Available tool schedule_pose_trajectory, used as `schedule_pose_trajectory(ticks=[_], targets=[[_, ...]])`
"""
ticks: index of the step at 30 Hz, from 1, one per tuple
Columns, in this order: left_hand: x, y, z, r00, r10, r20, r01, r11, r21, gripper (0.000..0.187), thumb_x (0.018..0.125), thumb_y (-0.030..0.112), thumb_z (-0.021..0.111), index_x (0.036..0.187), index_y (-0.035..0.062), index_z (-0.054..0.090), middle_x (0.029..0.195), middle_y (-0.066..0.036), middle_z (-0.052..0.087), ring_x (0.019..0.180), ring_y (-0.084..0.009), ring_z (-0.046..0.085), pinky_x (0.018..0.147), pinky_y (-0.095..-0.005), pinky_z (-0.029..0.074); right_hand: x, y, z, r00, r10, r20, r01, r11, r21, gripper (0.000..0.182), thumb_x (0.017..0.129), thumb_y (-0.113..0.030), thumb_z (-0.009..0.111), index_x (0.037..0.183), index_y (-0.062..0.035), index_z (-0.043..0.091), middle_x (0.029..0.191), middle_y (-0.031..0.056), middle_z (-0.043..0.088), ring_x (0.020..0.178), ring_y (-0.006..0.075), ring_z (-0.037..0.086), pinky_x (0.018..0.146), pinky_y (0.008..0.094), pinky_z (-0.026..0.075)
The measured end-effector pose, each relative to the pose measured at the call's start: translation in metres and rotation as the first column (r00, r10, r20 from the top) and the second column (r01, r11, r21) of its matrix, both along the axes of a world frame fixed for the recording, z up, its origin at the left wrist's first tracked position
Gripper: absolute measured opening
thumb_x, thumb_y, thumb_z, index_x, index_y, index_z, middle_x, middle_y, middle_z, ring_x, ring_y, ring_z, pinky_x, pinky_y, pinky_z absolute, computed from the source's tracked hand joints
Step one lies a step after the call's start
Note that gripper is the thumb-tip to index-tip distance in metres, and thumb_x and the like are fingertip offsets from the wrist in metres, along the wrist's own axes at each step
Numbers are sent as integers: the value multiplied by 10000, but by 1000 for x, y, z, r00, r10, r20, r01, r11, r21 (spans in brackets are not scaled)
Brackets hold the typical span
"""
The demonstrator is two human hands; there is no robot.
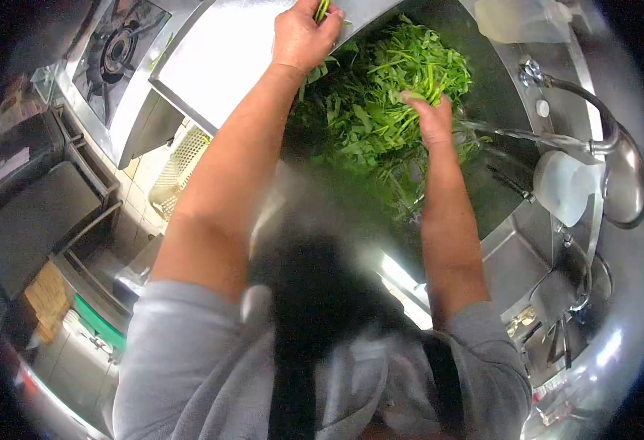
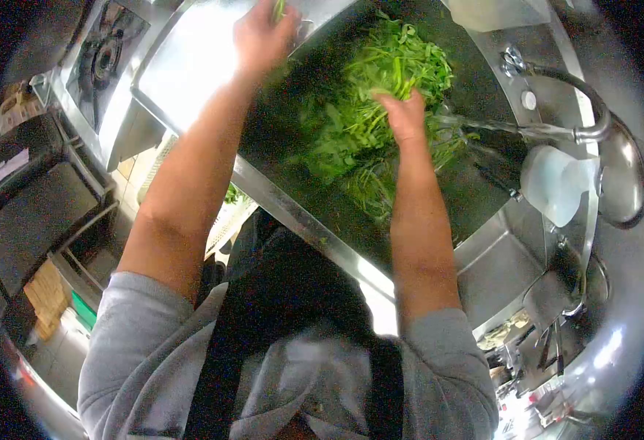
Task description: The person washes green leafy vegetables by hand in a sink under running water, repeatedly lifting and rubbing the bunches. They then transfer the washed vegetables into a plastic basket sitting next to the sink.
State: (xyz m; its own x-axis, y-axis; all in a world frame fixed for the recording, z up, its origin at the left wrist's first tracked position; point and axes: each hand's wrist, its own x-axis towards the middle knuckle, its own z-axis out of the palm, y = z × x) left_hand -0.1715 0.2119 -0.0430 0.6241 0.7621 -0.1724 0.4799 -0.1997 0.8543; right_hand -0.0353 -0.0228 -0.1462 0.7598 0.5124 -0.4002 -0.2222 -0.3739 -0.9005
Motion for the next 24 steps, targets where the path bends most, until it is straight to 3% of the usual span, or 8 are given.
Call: schedule_pose_trajectory(ticks=[1, 3, 7, 11, 13, 15, 19, 24], targets=[[4, -2, -14, 1000, -8, 6, 8, 1000, 5, 308, 866, 288, 659, 975, 6, 597, 823, -151, 648, 734, -247, 618, 666, -366, 493, -3, -4, 0, 1000, 14, 0, -13, 1000, -18, 387, 726, -153, 773, 1047, 18, 643, 985, 105, 693, 893, 194, 645, 853, 331, 480], [19, -6, -61, 997, -46, 57, -8, 706, 708, 198, 848, 284, 646, 882, 89, 641, 685, -129, 658, 582, -303, 643, 562, -419, 521, -3, -9, -5, 999, 38, 10, -38, 998, -47, 479, 689, -192, 796, 1072, 29, 612, 1005, 122, 681, 882, 214, 640, 824, 339, 493], [46, -47, -46, 986, -157, -50, 155, 778, 609, 174, 828, 285, 619, 842, 114, 650, 866, -149, 686, 783, -351, 667, 697, -455, 545, -1, -6, -12, 995, 70, 74, -71, 997, 13, 538, 681, -240, 805, 1070, 70, 600, 990, 150, 679, 899, 242, 636, 848, 345, 485], [79, -65, -57, 780, -343, -523, 516, 825, 229, 270, 884, 163, 485, 1049, 104, 691, 1084, -170, 672, 995, -312, 668, 829, -426, 544, -3, -6, -15, 993, 20, 116, -14, 998, -57, 611, 679, -247, 820, 1127, 78, 562, 985, 158, 674, 892, 225, 640, 835, 351, 494], [84, -65, -81, 684, -397, -611, 518, 855, 25, 306, 902, 174, 472, 1112, 96, 682, 1157, -170, 652, 1069, -308, 642, 874, -417, 528, -9, -3, 15, 993, 37, 114, -24, 993, -112, 568, 690, -189, 817, 1132, 60, 561, 999, 142, 670, 887, 219, 641, 817, 352, 504], [86, -62, -136, 715, -381, -586, 475, 880, 7, 308, 899, 171, 484, 1124, 92, 678, 1175, -164, 646, 1091, -310, 631, 895, -418, 518, -9, -12, 5, 996, 91, 23, -93, 989, 117, 525, 703, -129, 807, 1127, 56, 559, 995, 125, 666, 881, 200, 638, 793, 341, 511], [81, -65, -152, 705, -345, -620, 347, 930, -123, 299, 886, 157, 522, 1131, 87, 678, 1210, -150, 633, 1128, -314, 611, 942, -423, 492, -23, -19, 39, 990, 138, 32, -139, 988, 63, 477, 743, -133, 801, 1122, 37, 568, 979, 80, 665, 866, 148, 630, 774, 304, 509], [69, -50, -163, 709, -392, -586, 435, 897, -74, 347, 856, 231, 575, 1149, 55, 632, 1224, -177, 613, 1124, -337, 601, 942, -432, 491, -29, -42, 70, 986, 156, -67, -148, 983, 108, 447, 761, -73, 778, 1147, 10, 569, 960, 37, 655, 854, 122, 616, 781, 280, 501]])
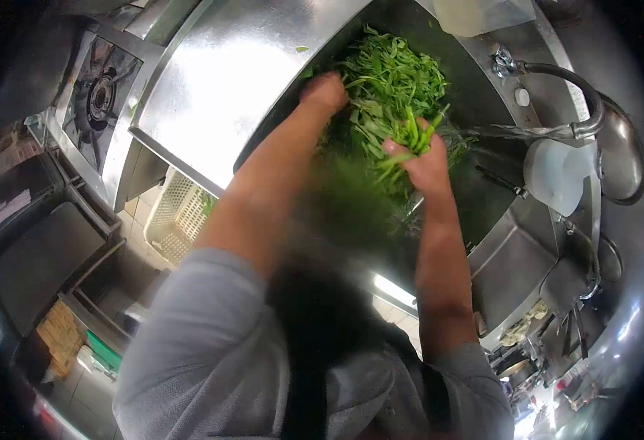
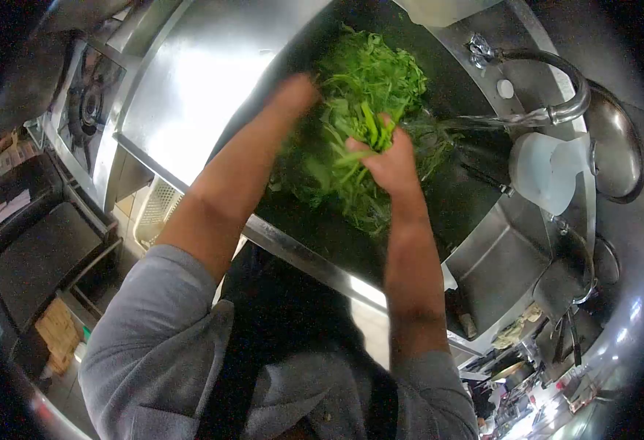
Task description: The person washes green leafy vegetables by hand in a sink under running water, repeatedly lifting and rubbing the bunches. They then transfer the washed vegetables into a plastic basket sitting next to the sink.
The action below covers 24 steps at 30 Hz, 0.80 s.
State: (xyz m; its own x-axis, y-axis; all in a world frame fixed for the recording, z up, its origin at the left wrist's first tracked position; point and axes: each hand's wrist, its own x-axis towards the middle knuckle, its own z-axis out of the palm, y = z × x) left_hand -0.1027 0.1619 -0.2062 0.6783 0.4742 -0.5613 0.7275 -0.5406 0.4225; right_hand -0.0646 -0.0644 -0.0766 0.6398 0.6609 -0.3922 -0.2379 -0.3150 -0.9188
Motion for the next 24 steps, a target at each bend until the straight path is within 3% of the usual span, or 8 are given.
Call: schedule_pose_trajectory(ticks=[9, 15, 16, 17, 18, 20, 23, 24], targets=[[-12, -15, 73, 998, -54, 11, 53, 997, 53, 397, 839, 266, 602, 1194, 87, 585, 1204, -196, 612, 1113, -346, 596, 939, -443, 486, 10, -35, 44, 997, 1, 76, 5, 997, -83, 453, 724, -67, 795, 1115, -2, 576, 925, 8, 631, 835, 110, 596, 765, 283, 494], [-33, -9, 79, 977, 23, 212, -40, 996, 76, 396, 838, 270, 607, 1186, 83, 584, 1092, -175, 659, 1013, -339, 637, 878, -430, 503, 17, -62, 54, 997, -62, -41, 66, 992, 109, 414, 700, -67, 800, 1040, -10, 571, 933, 35, 627, 889, 154, 625, 835, 313, 508], [-36, -8, 95, 971, 119, 206, -99, 989, -107, 371, 843, 249, 613, 1171, 79, 588, 1022, -160, 673, 923, -300, 650, 795, -406, 502, 17, -65, 59, 997, -69, -24, 72, 980, 186, 406, 690, -54, 790, 1027, -16, 567, 896, 48, 636, 841, 179, 647, 960, 409, 474], [-39, -9, 107, 960, 211, 184, -153, 946, -286, 346, 847, 227, 619, 1157, 76, 591, 952, -146, 687, 832, -260, 664, 712, -382, 500, 16, -69, 66, 997, -71, -20, 74, 979, 188, 406, 690, -54, 790, 1027, -16, 567, 896, 48, 636, 841, 179, 647, 960, 409, 474], [-41, -13, 111, 960, 208, 188, -149, 947, -285, 346, 847, 227, 619, 1157, 76, 591, 952, -146, 687, 832, -260, 664, 712, -382, 500, 15, -74, 75, 997, -64, -30, 70, 964, 256, 403, 688, -47, 784, 1027, -15, 567, 864, 52, 637, 810, 184, 653, 1007, 460, 429], [-45, -21, 120, 848, 492, 198, -281, 733, -619, 257, 879, 142, 597, 1128, 80, 597, 851, -83, 684, 630, -148, 566, 568, -302, 417, 10, -80, 96, 994, -89, -68, 108, 928, 356, 390, 685, -31, 765, 1020, -17, 566, 764, 52, 625, 710, 205, 657, 1071, 569, 336], [-47, -46, 118, 738, 606, 298, -259, 662, -704, 223, 909, 44, 537, 1119, 88, 599, 857, -39, 682, 565, -81, 452, 521, -252, 357, 18, -102, 104, 1000, 10, 21, -18, 899, 438, 410, 682, -49, 762, 1036, -13, 559, 820, 65, 631, 715, 221, 650, 1078, 590, 307], [-44, -55, 112, 765, 563, 314, -218, 684, -696, 234, 919, 16, 520, 1124, 92, 603, 854, -38, 682, 554, -87, 447, 525, -258, 359, 13, -108, 107, 998, -63, 3, 55, 893, 447, 443, 677, -77, 763, 1060, -18, 546, 898, 68, 625, 716, 221, 638, 1077, 605, 291]])
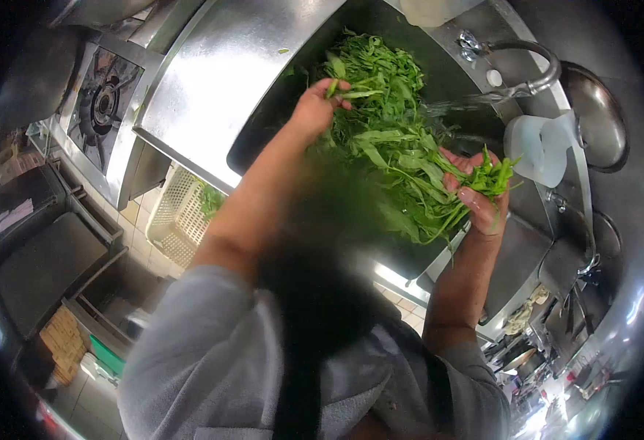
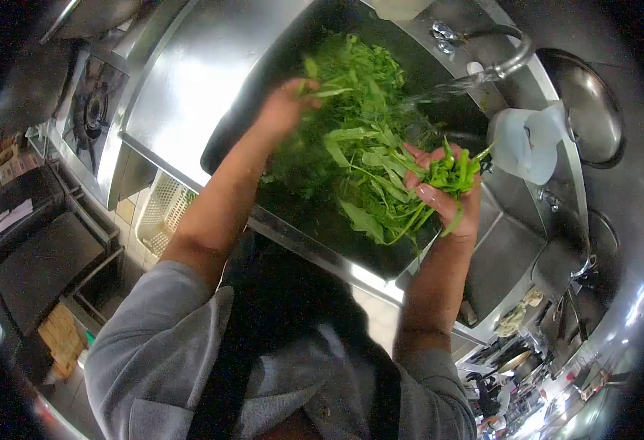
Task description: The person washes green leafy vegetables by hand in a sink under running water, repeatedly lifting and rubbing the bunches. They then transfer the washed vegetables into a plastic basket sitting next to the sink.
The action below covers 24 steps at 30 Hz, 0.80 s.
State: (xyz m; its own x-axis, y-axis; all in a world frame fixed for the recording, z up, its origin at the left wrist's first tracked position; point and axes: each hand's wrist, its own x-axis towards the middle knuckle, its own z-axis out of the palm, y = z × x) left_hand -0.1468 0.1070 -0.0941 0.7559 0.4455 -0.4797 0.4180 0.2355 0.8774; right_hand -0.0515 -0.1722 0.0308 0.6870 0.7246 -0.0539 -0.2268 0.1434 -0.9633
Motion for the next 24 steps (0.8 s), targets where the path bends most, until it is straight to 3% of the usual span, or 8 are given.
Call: schedule_pose_trajectory(ticks=[7, 9, 10, 12, 19, 21, 22, 24], targets=[[9, -69, -45, 892, -451, -18, 451, 887, 97, 247, 897, 243, 626, 1107, 127, 689, 1050, -65, 685, 988, -187, 619, 879, -375, 479, -6, -28, 29, 999, 27, -21, -22, 983, 183, 424, 664, -128, 753, 1007, -62, 513, 867, 48, 581, 698, 207, 600, 1093, 619, 233], [17, -102, -77, 983, -148, 112, 186, 787, -589, 293, 910, 206, 609, 1173, 84, 647, 1137, -71, 661, 1076, -211, 602, 937, -360, 470, -6, -31, 39, 999, 50, 12, -51, 981, 186, 386, 663, -117, 730, 966, -82, 493, 818, 51, 577, 707, 211, 591, 1104, 605, 215], [23, -123, -105, 981, -153, 116, 192, 785, -588, 293, 910, 206, 609, 1173, 84, 647, 1137, -71, 661, 1076, -211, 602, 937, -360, 470, -7, -36, 39, 999, 36, -14, -32, 971, 235, 380, 669, -127, 719, 967, -83, 487, 790, 52, 570, 712, 211, 581, 1100, 590, 229], [36, -156, -152, 790, -388, 475, 454, 890, -27, 337, 932, 169, 572, 1244, 44, 586, 1166, -81, 649, 1046, -206, 617, 947, -316, 474, -10, -43, 41, 999, 19, -37, -8, 960, 281, 375, 675, -137, 708, 969, -84, 482, 762, 54, 564, 717, 212, 571, 1096, 574, 242], [37, -162, -15, 925, -157, 346, 358, 663, -658, 386, 935, 164, 563, 1302, 47, 534, 1159, -86, 652, 1011, -205, 631, 938, -302, 482, -15, -77, 45, 993, -117, -11, 116, 964, 240, 381, 712, -215, 665, 1003, -96, 451, 739, 44, 528, 751, 198, 501, 948, 444, 380], [32, -160, 14, 903, -227, 364, 418, 659, -626, 401, 936, 162, 560, 1318, 47, 520, 1157, -87, 653, 1001, -205, 635, 936, -298, 485, -17, -82, 43, 987, -157, -18, 158, 965, 211, 378, 729, -249, 657, 1002, -116, 432, 724, 18, 511, 721, 179, 458, 934, 406, 369], [30, -161, 22, 795, -370, 480, 553, 767, -326, 424, 916, 188, 581, 1312, 47, 526, 1080, -64, 678, 909, -175, 655, 880, -314, 517, -18, -83, 42, 983, -178, -52, 185, 956, 230, 374, 733, -242, 657, 1006, -116, 433, 727, 17, 509, 718, 174, 452, 900, 391, 383], [33, -167, 42, 844, -340, 416, 528, 668, -524, 470, 898, 233, 604, 1323, 50, 521, 1082, -57, 678, 912, -171, 653, 864, -327, 521, -17, -87, 38, 976, -200, -85, 215, 945, 248, 370, 737, -234, 656, 1009, -117, 434, 731, 16, 507, 716, 169, 447, 866, 376, 397]])
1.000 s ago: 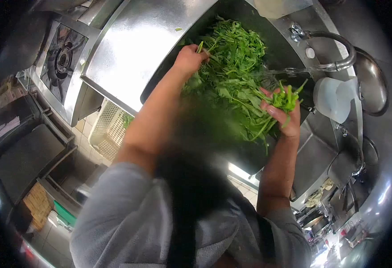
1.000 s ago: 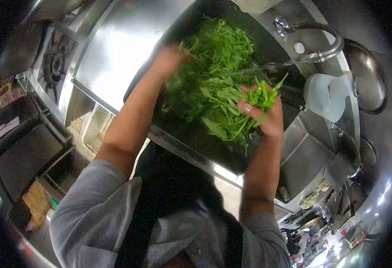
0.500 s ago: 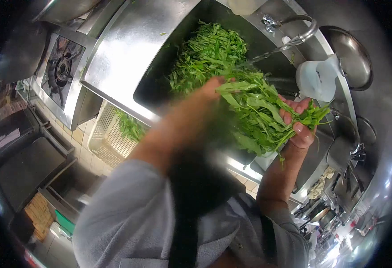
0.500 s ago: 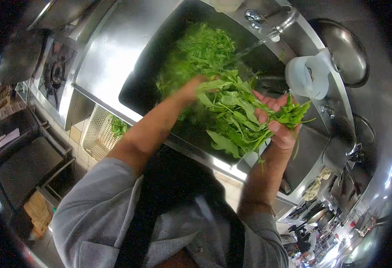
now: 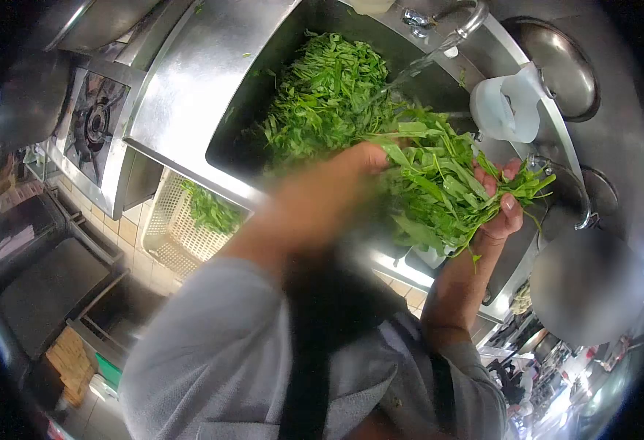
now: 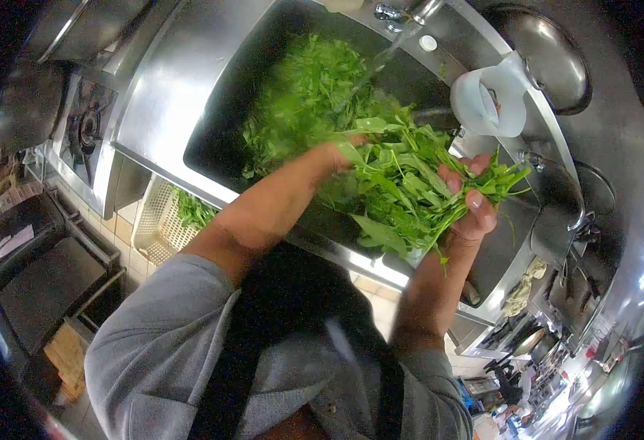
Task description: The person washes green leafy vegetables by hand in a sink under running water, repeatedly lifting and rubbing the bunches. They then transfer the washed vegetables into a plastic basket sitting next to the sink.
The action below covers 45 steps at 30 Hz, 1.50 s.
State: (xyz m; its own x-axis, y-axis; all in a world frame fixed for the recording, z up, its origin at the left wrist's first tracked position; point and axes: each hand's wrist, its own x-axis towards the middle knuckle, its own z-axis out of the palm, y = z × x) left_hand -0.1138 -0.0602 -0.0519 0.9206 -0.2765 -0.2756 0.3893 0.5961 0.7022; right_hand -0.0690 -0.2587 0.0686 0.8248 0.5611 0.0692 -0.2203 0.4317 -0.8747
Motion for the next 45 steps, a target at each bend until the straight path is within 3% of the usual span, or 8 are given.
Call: schedule_pose_trajectory(ticks=[2, 4, 9, 12, 18, 31, 36, 45], targets=[[0, 3, 16, 987, -65, -145, 40, 985, -168, 519, 879, 277, 628, 1333, 53, 516, 1084, -50, 678, 914, -166, 651, 847, -339, 526, 5, -8, -5, 999, 49, -18, -47, 993, 106, 409, 727, -194, 652, 1067, -75, 459, 821, 86, 562, 745, 210, 507, 702, 339, 443], [-9, 24, 24, 975, -222, -24, 204, 844, 496, 540, 872, 397, 636, 1291, 64, 570, 1085, -67, 678, 925, -165, 657, 819, -351, 524, 9, -20, 4, 999, 40, -20, -38, 993, 113, 379, 753, -209, 643, 1047, -104, 428, 777, 48, 525, 729, 191, 476, 734, 345, 433], [-9, 68, -67, 973, 137, -188, 62, 625, 778, 590, 759, 366, 781, 1208, 20, 620, 973, -130, 680, 809, -253, 631, 781, -408, 502, -3, -28, 49, 952, -298, 67, 300, 953, -29, 350, 772, -236, 659, 1014, -128, 431, 729, 5, 465, 718, 168, 443, 707, 358, 436], [0, 117, -123, 993, -88, -80, 110, 433, 895, 586, 748, 430, 779, 1063, -52, 668, 911, -191, 683, 777, -265, 625, 775, -412, 489, 1, -32, 47, 932, -332, 147, 352, 926, -138, 392, 769, -198, 676, 1105, -85, 509, 839, 52, 574, 814, 225, 556, 813, 416, 477], [30, 127, -15, 980, -81, -183, 197, 559, 805, 514, 825, 507, 676, 1031, 36, 709, 924, -157, 678, 795, -261, 605, 743, -379, 462, 17, 45, 19, 938, 114, 329, 218, 543, -811, 366, 766, -109, 769, 1083, -41, 599, 935, 37, 663, 870, 145, 626, 820, 309, 495], [45, 131, 52, 997, -2, -79, 27, 946, 322, 414, 850, 402, 703, 904, -7, 678, 777, -49, 674, 479, -77, 398, 505, -270, 367, 47, 137, -55, 858, 97, 504, 303, 696, -651, 358, 779, -198, 798, 1039, -36, 612, 907, 61, 686, 817, 135, 637, 749, 298, 506], [24, 153, 45, 1000, -23, 12, 15, 881, 473, 279, 837, 156, 719, 1035, -11, 619, 805, -43, 691, 483, -67, 402, 486, -241, 338, 54, 118, -37, 926, -160, 343, 344, 730, -590, 256, 749, -86, 782, 941, -20, 627, 864, 39, 683, 758, 117, 619, 702, 274, 491], [18, 161, 57, 1000, 23, 13, -25, 641, 767, 307, 836, 350, 727, 818, 49, 668, 722, -35, 637, 529, -107, 463, 505, -289, 372, 62, 104, -33, 959, -88, 270, 243, 744, -622, 270, 774, -101, 761, 981, 1, 620, 881, 76, 693, 803, 142, 639, 750, 281, 496]])
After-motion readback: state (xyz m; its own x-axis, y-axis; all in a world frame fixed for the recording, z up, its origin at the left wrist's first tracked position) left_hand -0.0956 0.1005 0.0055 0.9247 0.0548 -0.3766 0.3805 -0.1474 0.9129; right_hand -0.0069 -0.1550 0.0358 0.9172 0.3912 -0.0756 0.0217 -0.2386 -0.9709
